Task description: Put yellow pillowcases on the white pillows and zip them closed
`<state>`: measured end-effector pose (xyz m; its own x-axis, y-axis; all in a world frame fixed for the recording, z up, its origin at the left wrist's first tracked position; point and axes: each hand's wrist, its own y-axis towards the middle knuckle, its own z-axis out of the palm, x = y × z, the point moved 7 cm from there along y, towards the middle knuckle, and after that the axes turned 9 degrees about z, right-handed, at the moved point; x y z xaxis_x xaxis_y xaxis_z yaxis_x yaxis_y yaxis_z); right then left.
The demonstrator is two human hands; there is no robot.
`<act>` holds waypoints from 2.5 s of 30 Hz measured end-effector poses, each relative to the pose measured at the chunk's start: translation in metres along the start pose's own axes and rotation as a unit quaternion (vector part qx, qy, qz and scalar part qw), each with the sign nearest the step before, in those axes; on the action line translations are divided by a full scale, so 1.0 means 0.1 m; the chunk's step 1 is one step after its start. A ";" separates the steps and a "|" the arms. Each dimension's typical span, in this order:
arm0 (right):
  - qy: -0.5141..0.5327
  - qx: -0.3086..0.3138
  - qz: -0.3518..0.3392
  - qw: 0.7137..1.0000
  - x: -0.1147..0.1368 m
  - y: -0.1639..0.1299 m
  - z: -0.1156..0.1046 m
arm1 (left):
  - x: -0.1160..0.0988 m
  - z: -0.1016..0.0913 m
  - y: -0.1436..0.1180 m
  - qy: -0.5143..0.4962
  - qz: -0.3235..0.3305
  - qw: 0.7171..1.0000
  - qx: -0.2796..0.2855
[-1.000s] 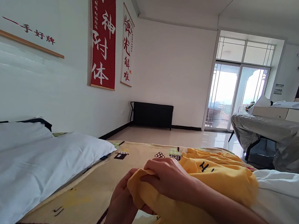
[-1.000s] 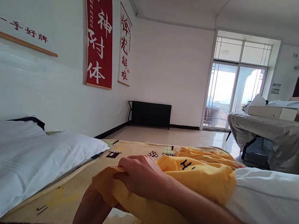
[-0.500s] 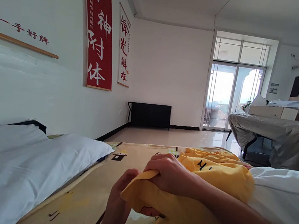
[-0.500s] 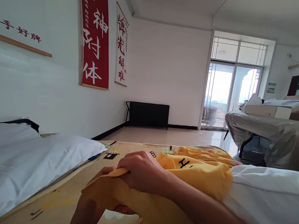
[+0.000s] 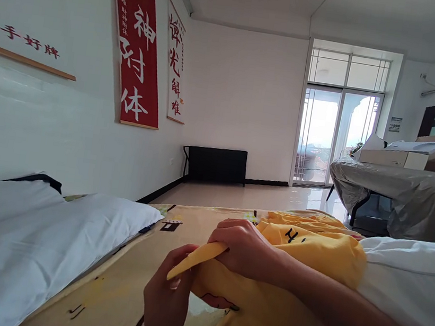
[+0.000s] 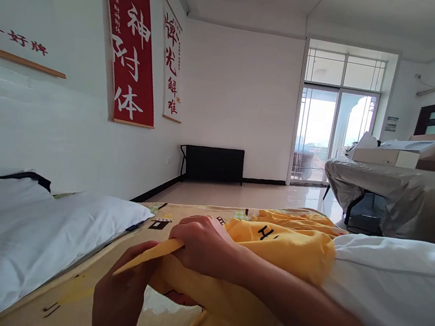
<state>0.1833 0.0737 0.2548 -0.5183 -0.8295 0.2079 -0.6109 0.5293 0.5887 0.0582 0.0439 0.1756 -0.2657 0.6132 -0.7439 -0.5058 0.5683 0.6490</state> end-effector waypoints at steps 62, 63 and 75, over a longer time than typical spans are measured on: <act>-0.299 -0.074 0.219 0.926 -0.85 -0.95 -1.48 | -1.32 0.89 0.44 0.210 0.355 0.910 -0.042; -0.333 -0.081 0.220 0.913 -0.84 -0.95 -1.55 | -1.34 0.85 0.45 0.208 0.358 0.909 -0.042; -0.165 -0.205 0.229 0.937 -1.00 -0.93 -1.46 | -0.94 0.64 0.16 -0.006 0.214 0.976 0.048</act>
<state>0.3788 0.0816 0.2932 -0.8678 -0.3964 0.2996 -0.0334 0.6481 0.7609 0.1276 0.0310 0.2659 -0.4258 0.8115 -0.4002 -0.2709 0.3077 0.9121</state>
